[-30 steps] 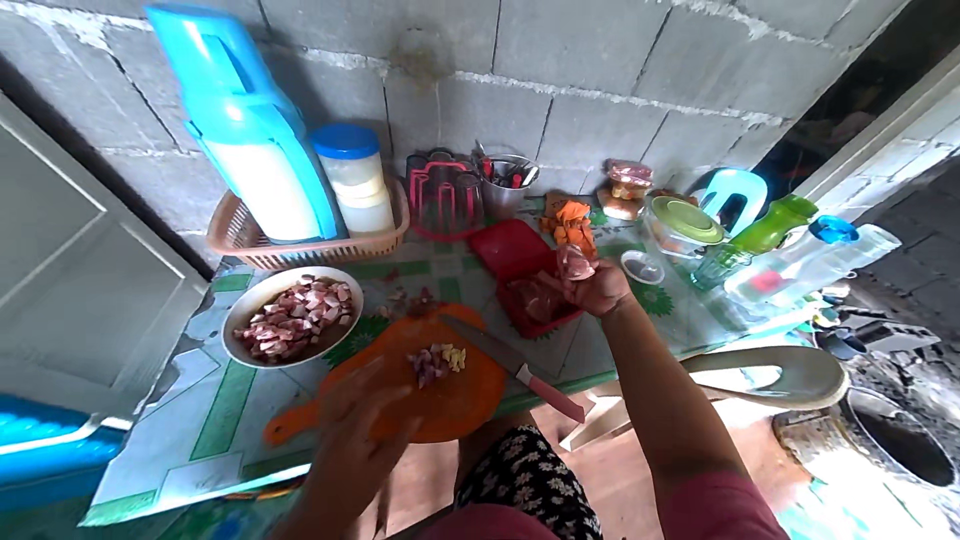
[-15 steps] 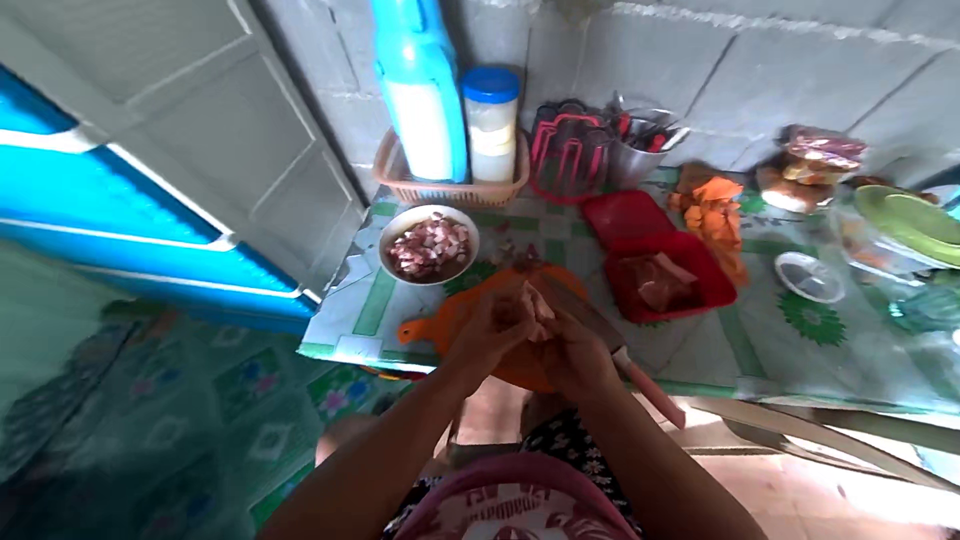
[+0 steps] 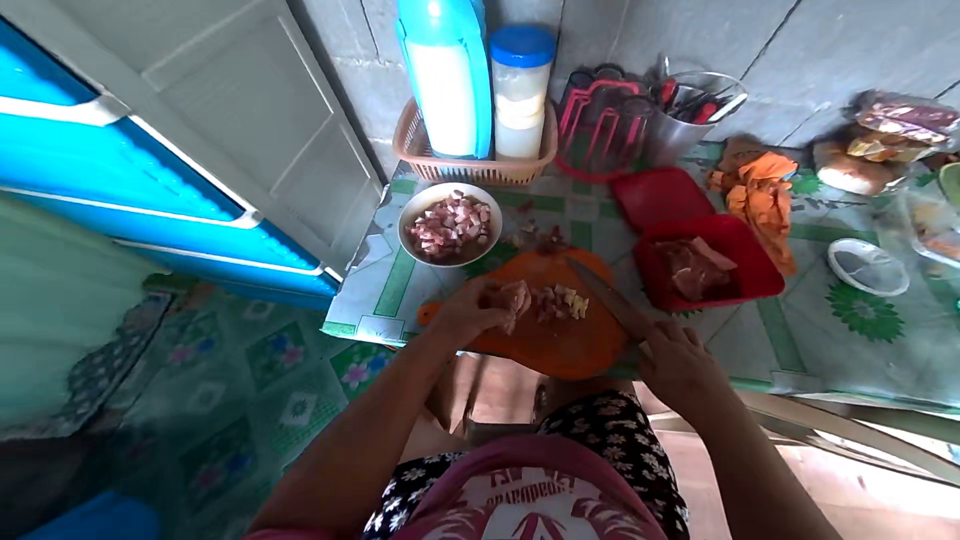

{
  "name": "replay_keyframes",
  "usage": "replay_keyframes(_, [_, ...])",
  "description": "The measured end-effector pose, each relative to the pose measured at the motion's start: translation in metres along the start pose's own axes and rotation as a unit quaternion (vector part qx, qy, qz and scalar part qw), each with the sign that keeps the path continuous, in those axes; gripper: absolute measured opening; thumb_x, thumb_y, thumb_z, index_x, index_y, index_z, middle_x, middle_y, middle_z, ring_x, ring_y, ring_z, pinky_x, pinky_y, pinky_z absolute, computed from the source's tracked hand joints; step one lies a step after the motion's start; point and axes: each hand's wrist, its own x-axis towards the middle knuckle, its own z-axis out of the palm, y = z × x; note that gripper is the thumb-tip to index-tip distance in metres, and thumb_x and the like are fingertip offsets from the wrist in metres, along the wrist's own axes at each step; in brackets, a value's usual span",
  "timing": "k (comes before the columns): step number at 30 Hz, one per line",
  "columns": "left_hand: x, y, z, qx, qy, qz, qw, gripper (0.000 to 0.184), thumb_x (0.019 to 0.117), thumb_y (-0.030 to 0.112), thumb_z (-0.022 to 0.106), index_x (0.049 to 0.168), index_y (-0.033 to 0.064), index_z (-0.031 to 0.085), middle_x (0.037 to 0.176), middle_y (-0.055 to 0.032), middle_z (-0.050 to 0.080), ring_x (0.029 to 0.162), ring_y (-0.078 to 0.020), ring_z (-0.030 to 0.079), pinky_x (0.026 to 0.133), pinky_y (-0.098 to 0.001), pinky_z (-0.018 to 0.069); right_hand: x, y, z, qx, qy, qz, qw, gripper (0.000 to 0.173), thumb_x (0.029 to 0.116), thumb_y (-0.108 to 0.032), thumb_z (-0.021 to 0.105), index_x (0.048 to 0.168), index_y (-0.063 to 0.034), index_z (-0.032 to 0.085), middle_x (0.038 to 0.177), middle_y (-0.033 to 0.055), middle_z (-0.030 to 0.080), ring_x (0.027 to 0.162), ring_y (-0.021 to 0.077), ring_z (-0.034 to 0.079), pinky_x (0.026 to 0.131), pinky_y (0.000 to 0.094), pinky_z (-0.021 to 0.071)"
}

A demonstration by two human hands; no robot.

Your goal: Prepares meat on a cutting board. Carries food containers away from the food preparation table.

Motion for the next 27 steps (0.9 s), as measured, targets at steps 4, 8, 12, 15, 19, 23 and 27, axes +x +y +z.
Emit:
replay_keyframes(4, [0.007,0.005,0.005,0.153,0.002,-0.009,0.988,0.050,0.0884,0.023,0.079,0.134,0.0110,0.060,0.116,-0.0116,0.068,0.104,-0.0209,0.068,0.094,-0.0451,0.0561,0.004,0.000,0.015,-0.020,-0.027,0.047,0.998,0.063,0.0956,-0.005,0.059,0.156,-0.0122,0.043,0.139,0.0281,0.055,0.128,0.0504,0.053,0.094,0.0660,0.0498])
replay_keyframes(8, [0.003,0.005,0.010,0.212,0.002,0.047,0.976,0.051,0.0860,0.024,0.081,0.132,0.0107,0.064,0.129,-0.0130,0.063,0.117,-0.0234,0.062,0.102,-0.0459,0.0516,0.006,-0.005,0.006,0.048,-0.019,0.103,0.993,0.059,0.0970,-0.012,0.060,0.153,-0.0037,0.044,0.139,0.0302,0.056,0.128,0.0501,0.055,0.099,0.0669,0.0478])
replay_keyframes(12, [-0.008,-0.001,0.012,0.197,0.063,0.062,0.976,0.045,0.0902,0.026,0.074,0.129,0.0063,0.065,0.120,-0.0144,0.067,0.107,-0.0246,0.066,0.096,-0.0472,0.0536,-0.023,-0.013,-0.004,0.233,-0.016,0.061,0.970,0.045,0.1019,-0.011,0.052,0.146,-0.0022,0.051,0.119,0.0207,0.067,0.094,0.0309,0.068,0.081,0.0499,0.0568])
replay_keyframes(15, [-0.007,-0.007,0.001,0.096,0.115,0.009,0.989,0.042,0.0940,0.023,0.072,0.131,0.0058,0.062,0.111,-0.0138,0.069,0.098,-0.0234,0.068,0.090,-0.0468,0.0558,-0.045,-0.030,-0.002,0.343,-0.095,-0.016,0.934,0.047,0.1022,-0.014,0.052,0.149,-0.0093,0.050,0.116,0.0127,0.067,0.082,0.0186,0.068,0.073,0.0402,0.0593])
replay_keyframes(19, [-0.002,-0.015,-0.006,0.055,0.110,-0.034,0.992,0.042,0.0936,0.022,0.073,0.131,0.0047,0.060,0.112,-0.0136,0.069,0.100,-0.0226,0.067,0.091,-0.0468,0.0551,-0.048,-0.064,-0.001,0.252,-0.204,-0.050,0.945,0.050,0.1057,-0.015,0.048,0.155,-0.0077,0.043,0.130,0.0168,0.063,0.102,0.0252,0.068,0.092,0.0441,0.0562])
replay_keyframes(23, [-0.002,-0.019,-0.004,0.057,0.105,-0.044,0.992,0.040,0.0936,0.021,0.071,0.129,0.0052,0.061,0.113,-0.0128,0.068,0.102,-0.0218,0.066,0.092,-0.0459,0.0540,-0.045,-0.079,0.001,0.146,-0.203,-0.042,0.967,0.054,0.1075,-0.013,0.044,0.159,-0.0017,0.031,0.145,0.0225,0.054,0.134,0.0333,0.055,0.113,0.0464,0.0435])
replay_keyframes(27, [0.001,-0.015,0.004,0.001,0.089,-0.029,0.996,0.040,0.0932,0.018,0.069,0.129,0.0045,0.060,0.113,-0.0126,0.067,0.100,-0.0205,0.067,0.089,-0.0424,0.0562,-0.041,-0.063,-0.002,0.133,-0.185,0.012,0.974,0.056,0.1073,-0.012,0.045,0.161,-0.0073,0.030,0.149,0.0215,0.051,0.135,0.0352,0.054,0.112,0.0498,0.0439])
